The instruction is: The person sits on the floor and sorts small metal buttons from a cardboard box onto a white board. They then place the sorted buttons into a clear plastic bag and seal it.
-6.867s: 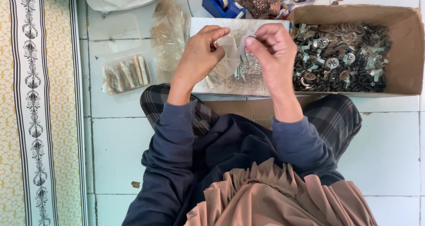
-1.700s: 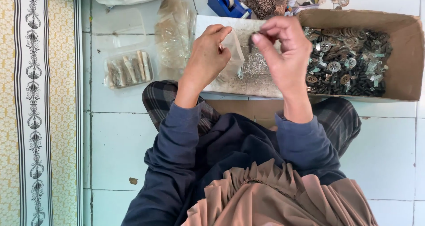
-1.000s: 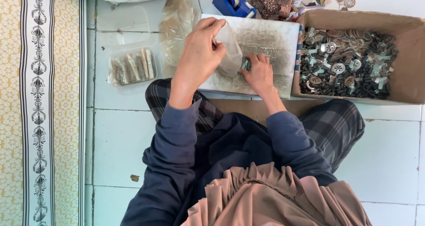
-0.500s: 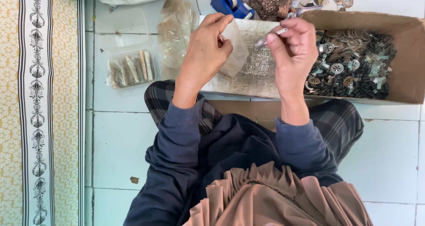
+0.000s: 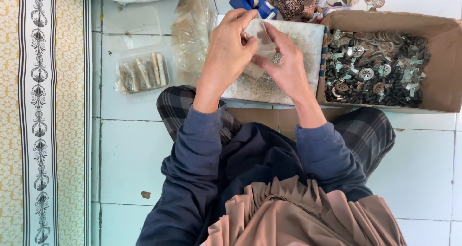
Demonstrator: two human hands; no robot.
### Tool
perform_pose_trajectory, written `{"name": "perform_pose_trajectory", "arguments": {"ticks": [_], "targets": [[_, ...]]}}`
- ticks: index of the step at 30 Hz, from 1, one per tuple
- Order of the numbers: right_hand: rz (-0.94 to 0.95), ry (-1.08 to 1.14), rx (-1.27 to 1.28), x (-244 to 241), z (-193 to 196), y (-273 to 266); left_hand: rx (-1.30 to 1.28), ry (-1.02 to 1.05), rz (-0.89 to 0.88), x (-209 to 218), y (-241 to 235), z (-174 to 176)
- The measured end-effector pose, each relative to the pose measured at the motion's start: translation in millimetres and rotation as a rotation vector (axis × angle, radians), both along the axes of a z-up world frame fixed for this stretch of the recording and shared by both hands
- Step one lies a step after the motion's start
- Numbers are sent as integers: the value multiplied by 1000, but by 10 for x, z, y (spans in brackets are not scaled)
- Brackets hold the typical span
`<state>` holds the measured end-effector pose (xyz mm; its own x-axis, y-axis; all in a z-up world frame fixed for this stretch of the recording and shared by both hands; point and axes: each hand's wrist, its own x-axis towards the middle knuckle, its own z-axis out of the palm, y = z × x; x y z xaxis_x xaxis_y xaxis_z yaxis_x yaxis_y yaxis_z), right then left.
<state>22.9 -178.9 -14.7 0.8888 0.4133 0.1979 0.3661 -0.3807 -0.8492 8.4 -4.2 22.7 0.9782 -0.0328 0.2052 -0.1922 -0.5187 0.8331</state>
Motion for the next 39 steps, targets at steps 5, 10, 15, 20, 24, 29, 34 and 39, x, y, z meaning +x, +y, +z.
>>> {"name": "perform_pose_trajectory", "arguments": {"ticks": [5,10,15,20,24,29,34,39], "targets": [[-80,89,208,482,-254,26,-146,1,72,4,95,-42],[-99,11,260,866,-30,-58,-211,20,172,27,229,-183],[-11,-99,161,469,147,-218,-167,166,235,27,291,-690],[92,-82,61,-139,-1170,-656,-136,241,193,-39,258,-1537],[35,-80,16,-523,-1653,-884,-71,370,183,-75,77,-2115],[23,-24,84,-619,-1625,-903,-75,368,153,-90,-198,-2456],[9,107,231,-747,-1573,-929,-33,397,186,-96,-342,-2519],[-45,222,405,-731,-1643,-938,-191,538,205,-43,-502,-2365]]}}
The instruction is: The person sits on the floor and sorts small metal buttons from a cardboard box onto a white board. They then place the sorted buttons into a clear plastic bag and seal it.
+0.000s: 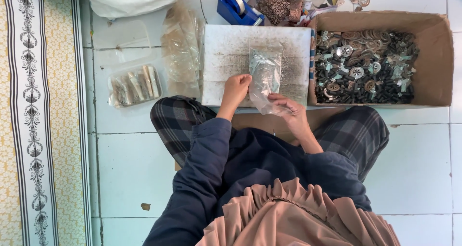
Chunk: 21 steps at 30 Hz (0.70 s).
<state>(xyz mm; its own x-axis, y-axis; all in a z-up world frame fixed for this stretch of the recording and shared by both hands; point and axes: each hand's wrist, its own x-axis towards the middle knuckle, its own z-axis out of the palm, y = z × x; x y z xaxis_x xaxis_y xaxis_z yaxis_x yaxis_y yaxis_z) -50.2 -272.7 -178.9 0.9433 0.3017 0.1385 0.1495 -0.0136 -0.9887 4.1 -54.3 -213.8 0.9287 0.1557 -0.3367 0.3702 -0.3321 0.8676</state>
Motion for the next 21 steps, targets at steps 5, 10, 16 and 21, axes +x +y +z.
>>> {"name": "perform_pose_trajectory", "arguments": {"ticks": [5,10,16,21], "targets": [[-17,-5,-8,-48,29,56,-58,7,-49,85,-182,-17],[-31,-1,-32,-62,89,32,-200,-42,-125,229,-354,-176],[-150,50,-146,-65,279,-126,-362,-22,54,105,-46,-184],[-44,-40,-233,-225,258,99,-371,139,202,-84,173,153]]}}
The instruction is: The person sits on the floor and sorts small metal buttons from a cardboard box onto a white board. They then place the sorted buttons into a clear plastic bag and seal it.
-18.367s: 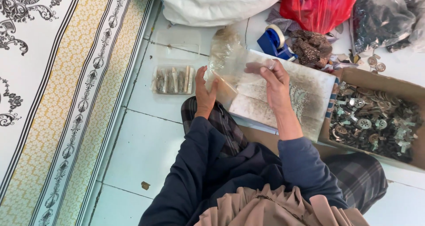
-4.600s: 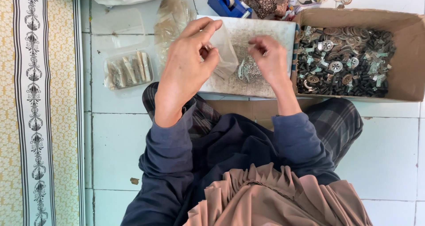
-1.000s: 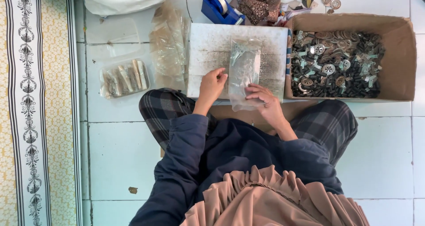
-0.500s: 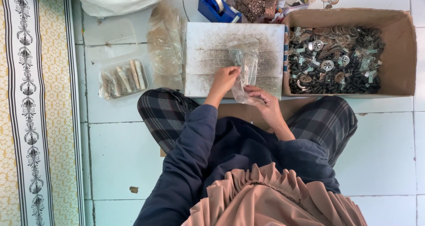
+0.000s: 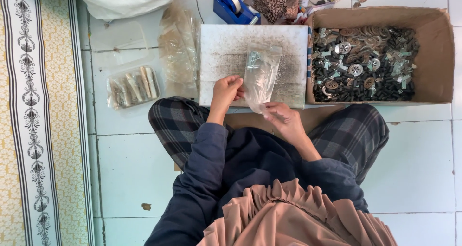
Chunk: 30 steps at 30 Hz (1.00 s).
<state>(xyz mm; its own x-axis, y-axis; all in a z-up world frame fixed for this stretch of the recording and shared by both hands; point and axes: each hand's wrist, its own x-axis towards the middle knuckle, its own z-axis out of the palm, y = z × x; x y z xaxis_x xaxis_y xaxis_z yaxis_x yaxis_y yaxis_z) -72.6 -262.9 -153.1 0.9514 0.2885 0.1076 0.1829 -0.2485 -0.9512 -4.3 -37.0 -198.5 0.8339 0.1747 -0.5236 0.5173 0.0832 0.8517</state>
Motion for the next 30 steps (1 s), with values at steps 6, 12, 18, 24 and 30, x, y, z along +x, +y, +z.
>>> {"name": "perform_pose_trajectory", "arguments": {"ticks": [6,12,18,24,30], "targets": [[-18,-19,35,6,273,35,133,-13,-128,113,-77,-34],[-37,-113,0,587,841,-81,17,-299,-134,-38,-99,-162],[130,-178,460,891,1944,268,-359,-80,-214,-176,-70,148],[-57,-14,817,1107,1641,20,-1525,-85,-372,-665,-300,-113],[-300,198,847,1216,485,-599,-1063,-152,200,-616,-395,-503]]}}
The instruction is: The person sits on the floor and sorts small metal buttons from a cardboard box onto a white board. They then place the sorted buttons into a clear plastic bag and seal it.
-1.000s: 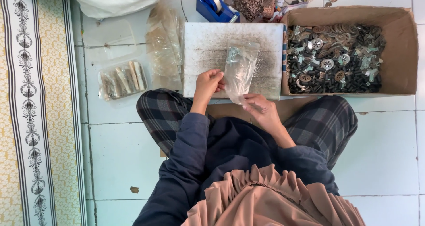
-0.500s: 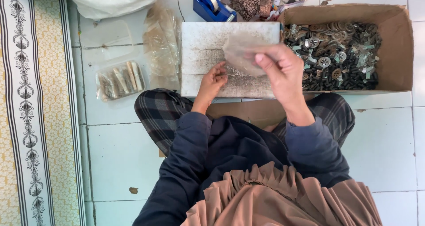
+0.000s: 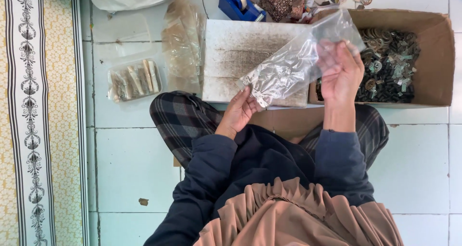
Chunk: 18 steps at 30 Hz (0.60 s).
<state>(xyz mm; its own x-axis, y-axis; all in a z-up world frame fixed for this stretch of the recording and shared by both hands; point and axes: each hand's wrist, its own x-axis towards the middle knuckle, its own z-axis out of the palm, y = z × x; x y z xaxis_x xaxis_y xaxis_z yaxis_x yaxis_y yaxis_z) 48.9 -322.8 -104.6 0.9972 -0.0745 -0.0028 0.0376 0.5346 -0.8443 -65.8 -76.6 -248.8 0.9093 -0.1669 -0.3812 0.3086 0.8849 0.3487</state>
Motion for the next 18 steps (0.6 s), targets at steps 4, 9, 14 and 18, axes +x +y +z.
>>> {"name": "perform_pose_trajectory", "arguments": {"ticks": [4,9,14,18], "targets": [[-31,82,22,-388,70,150,441,20,100,217,232,566],[-45,388,12,-853,-293,259,1000,-50,79,598,771,-185],[-55,452,38,-959,-745,98,974,35,51,749,754,-1],[-21,440,-56,-951,-706,57,1254,-49,-6,790,661,337]]}}
